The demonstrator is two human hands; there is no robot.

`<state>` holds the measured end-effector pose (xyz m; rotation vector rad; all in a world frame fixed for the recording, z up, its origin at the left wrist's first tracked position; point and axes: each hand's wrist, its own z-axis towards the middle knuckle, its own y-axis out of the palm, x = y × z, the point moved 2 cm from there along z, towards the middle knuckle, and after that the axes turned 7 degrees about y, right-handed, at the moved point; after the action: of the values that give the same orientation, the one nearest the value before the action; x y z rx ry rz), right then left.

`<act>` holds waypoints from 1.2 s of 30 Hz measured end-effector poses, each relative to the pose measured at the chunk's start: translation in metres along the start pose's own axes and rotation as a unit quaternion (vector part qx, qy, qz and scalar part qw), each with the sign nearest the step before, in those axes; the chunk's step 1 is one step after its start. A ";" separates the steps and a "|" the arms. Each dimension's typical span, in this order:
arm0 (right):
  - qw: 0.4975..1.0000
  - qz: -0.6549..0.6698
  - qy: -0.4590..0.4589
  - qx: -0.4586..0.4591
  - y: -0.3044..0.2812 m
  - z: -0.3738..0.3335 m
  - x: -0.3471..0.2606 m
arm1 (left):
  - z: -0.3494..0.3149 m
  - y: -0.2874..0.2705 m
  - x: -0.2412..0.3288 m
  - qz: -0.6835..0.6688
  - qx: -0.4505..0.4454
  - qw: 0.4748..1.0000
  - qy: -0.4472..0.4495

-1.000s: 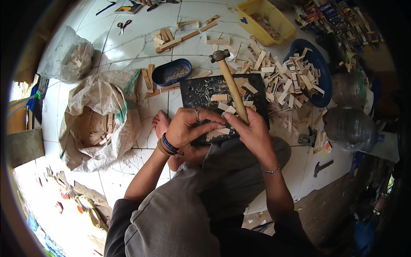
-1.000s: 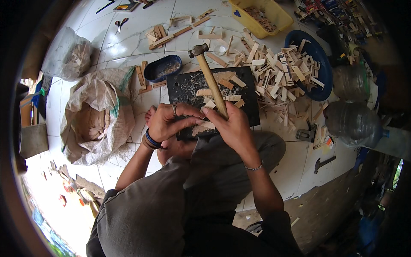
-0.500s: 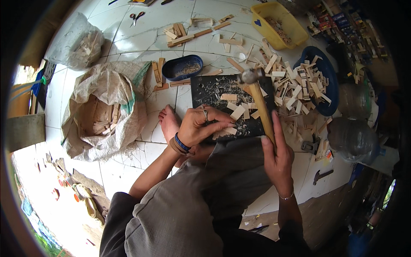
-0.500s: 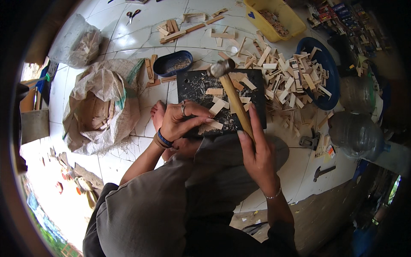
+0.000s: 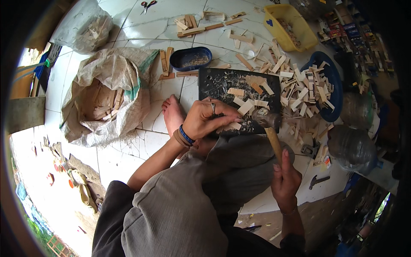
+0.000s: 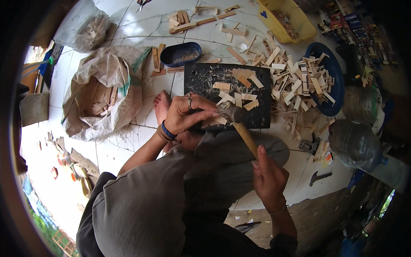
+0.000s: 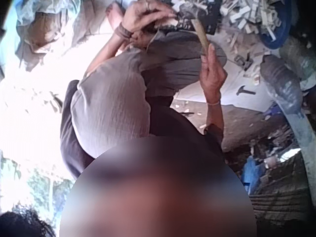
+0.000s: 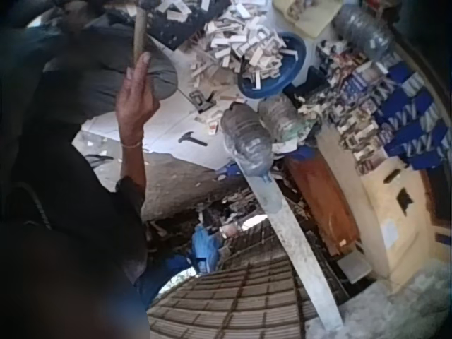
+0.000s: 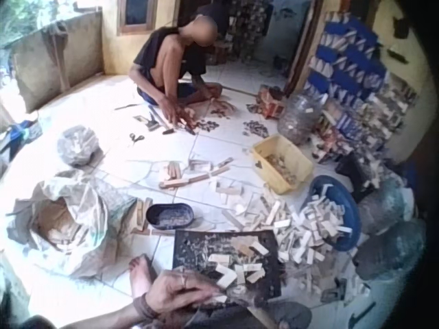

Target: The person sits on the floor and repeatedly splits small wooden sticks using a hammer and a metal wedge. They pick up sticks from a sack, position them on a black board, strike them with the hammer, and place the split pieces into a blue tray.

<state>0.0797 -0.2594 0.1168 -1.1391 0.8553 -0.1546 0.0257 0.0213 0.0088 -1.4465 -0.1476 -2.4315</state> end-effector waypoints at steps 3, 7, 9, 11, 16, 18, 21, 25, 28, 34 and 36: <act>0.996 -0.078 0.010 -0.047 0.007 -0.002 0.002 | 0.000 0.000 -0.002 0.003 -0.007 1.000 -0.005; 0.999 -0.009 -0.019 0.049 0.008 -0.005 0.002 | -0.001 0.000 -0.001 -0.002 -0.009 1.000 -0.001; 1.000 -0.022 -0.014 0.018 0.010 -0.005 0.002 | -0.001 0.000 0.000 -0.004 -0.004 1.000 -0.010; 0.999 -0.042 0.004 -0.010 0.012 -0.005 0.003 | -0.001 0.000 0.000 -0.007 -0.004 1.000 -0.015; 0.998 0.013 0.016 0.058 0.012 -0.008 0.000 | -0.001 -0.001 -0.002 0.007 -0.020 1.000 -0.005; 0.998 -0.062 0.022 -0.015 0.015 -0.009 -0.001 | -0.002 -0.001 -0.003 0.003 -0.011 1.000 0.000; 0.994 -0.079 0.041 -0.067 0.017 -0.011 -0.002 | -0.002 -0.001 -0.004 0.018 -0.011 1.000 -0.009; 0.998 0.036 0.052 -0.019 0.015 -0.010 -0.003 | 0.000 0.000 -0.003 0.018 -0.013 1.000 -0.019; 0.990 0.057 0.126 -0.027 0.015 -0.009 -0.002 | 0.002 -0.001 -0.001 0.024 0.008 0.999 -0.033; 0.989 0.077 0.125 -0.027 0.021 -0.007 -0.008 | 0.003 -0.002 -0.002 -0.198 0.128 0.958 -0.164; 0.990 0.083 0.111 -0.010 0.024 -0.007 -0.009 | 0.004 -0.003 -0.002 -0.280 0.152 0.932 -0.174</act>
<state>0.0621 -0.2491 0.1005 -1.0775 1.1486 -0.1370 0.0284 0.0258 0.0093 -1.8524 -1.1015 -2.3584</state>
